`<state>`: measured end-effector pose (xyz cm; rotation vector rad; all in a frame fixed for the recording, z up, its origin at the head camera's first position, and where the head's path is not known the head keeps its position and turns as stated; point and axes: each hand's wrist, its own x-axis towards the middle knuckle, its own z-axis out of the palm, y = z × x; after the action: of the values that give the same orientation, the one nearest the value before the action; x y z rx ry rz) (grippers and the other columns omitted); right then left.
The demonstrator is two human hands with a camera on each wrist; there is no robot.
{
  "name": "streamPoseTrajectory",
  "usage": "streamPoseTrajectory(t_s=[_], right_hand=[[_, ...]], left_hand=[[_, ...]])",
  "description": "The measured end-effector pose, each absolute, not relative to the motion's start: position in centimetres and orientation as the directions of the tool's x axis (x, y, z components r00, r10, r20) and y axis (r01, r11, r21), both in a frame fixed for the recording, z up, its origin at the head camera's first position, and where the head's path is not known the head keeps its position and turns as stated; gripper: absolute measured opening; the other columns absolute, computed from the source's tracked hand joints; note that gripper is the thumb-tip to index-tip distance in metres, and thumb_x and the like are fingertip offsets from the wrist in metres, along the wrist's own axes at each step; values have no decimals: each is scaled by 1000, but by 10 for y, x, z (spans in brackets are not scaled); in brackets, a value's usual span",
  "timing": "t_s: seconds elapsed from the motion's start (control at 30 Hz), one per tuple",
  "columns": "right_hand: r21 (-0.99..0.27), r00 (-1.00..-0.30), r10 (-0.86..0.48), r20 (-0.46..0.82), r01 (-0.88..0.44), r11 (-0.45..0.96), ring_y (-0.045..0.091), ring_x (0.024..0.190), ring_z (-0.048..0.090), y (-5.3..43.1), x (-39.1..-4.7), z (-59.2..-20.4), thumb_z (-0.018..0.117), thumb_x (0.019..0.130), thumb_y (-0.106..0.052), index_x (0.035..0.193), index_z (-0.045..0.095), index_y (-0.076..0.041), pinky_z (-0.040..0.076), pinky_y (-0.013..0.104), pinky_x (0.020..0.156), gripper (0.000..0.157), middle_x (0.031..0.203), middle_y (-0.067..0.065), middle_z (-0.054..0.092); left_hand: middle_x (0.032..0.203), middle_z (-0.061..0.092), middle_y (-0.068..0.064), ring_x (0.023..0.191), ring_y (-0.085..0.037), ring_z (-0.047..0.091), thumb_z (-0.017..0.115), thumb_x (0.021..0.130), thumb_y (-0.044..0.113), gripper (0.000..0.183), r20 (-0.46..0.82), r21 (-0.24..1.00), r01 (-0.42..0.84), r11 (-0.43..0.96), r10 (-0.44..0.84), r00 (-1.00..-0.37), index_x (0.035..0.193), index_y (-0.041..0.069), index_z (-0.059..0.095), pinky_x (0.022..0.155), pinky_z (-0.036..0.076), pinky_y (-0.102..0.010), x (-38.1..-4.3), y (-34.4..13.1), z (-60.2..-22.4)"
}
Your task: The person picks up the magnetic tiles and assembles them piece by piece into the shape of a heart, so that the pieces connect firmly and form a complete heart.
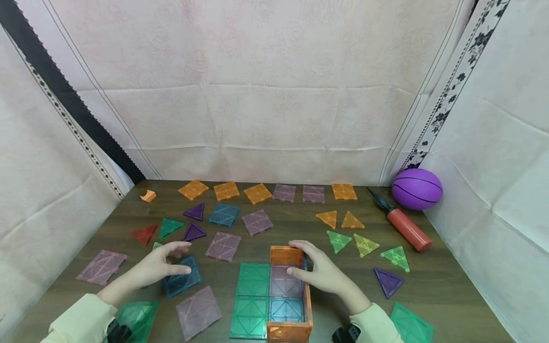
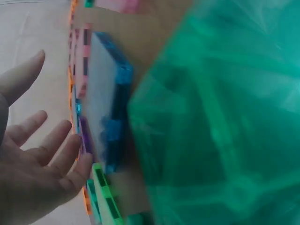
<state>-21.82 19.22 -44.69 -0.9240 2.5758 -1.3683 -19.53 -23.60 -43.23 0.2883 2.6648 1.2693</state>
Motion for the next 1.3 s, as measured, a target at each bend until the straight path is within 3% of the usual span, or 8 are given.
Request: streamPoseTrajectory(t_s=[0.2, 0.4, 0.6, 0.73, 0.87, 1.03, 1.2, 1.3], right_hand=[[-794, -820, -544, 178, -446, 413, 34, 135, 38, 192, -218, -447, 67, 91, -19, 141, 45, -17, 32, 63, 103, 54, 144, 7, 46], [-800, -826, -540, 164, -431, 417, 35, 136, 37, 192, -217, -447, 67, 92, -18, 142, 44, -16, 31, 62, 104, 56, 145, 8, 45], [-788, -812, -558, 170, -452, 418, 39, 135, 36, 193, -217, -448, 64, 94, -20, 144, 42, -13, 31, 64, 103, 55, 145, 11, 44], [-788, -812, -558, 169, -451, 418, 40, 136, 35, 193, -217, -448, 64, 94, -21, 144, 42, -11, 30, 65, 103, 55, 145, 12, 44], [-790, -814, -557, 165, -447, 420, 39, 136, 35, 193, -217, -448, 64, 94, -21, 144, 42, -8, 29, 64, 104, 56, 146, 12, 44], [-794, -815, -558, 159, -441, 419, 39, 136, 35, 193, -217, -448, 64, 94, -24, 144, 41, -6, 30, 64, 104, 57, 146, 12, 44], [-798, -816, -555, 161, -439, 413, 39, 136, 35, 194, -217, -449, 64, 94, -25, 144, 41, -7, 30, 64, 103, 58, 146, 11, 44], [-804, -824, -544, 159, -428, 413, 36, 137, 35, 195, -217, -449, 65, 93, -27, 144, 42, -9, 30, 62, 104, 59, 146, 9, 45]], left_hand=[[120, 54, -17, 112, -39, 48, 88, 67, 29, 84, -102, 653, 144, 744, 275, -956, 135, -1, 50, 90, 44, -56, -190, -240, -441], [114, 55, -13, 112, -37, 47, 90, 63, 28, 88, -112, 600, 167, 782, 289, -951, 136, 0, 50, 90, 43, -58, -190, -238, -442], [113, 53, -10, 108, -33, 46, 91, 61, 26, 89, -81, 601, 169, 781, 269, -960, 136, 1, 51, 88, 44, -53, -189, -236, -444], [110, 49, -9, 100, -27, 49, 91, 61, 16, 87, -29, 627, 175, 759, 248, -968, 136, -3, 49, 83, 47, -44, -191, -233, -443], [105, 50, -7, 94, -23, 50, 87, 66, 7, 74, 2, 634, 164, 755, 210, -978, 131, -5, 53, 78, 48, -39, -194, -233, -438], [103, 61, -6, 98, -26, 56, 82, 72, 5, 45, 58, 635, 201, 746, 213, -975, 113, -4, 64, 83, 49, -45, -196, -235, -431], [98, 66, -4, 88, -18, 57, 75, 82, 9, 21, 50, 716, 225, 660, 272, -961, 101, 4, 68, 75, 49, -33, -202, -231, -423], [100, 66, -4, 89, -17, 56, 73, 86, 14, 17, 37, 770, 234, 594, 324, -945, 101, 7, 69, 75, 48, -31, -208, -220, -416]])
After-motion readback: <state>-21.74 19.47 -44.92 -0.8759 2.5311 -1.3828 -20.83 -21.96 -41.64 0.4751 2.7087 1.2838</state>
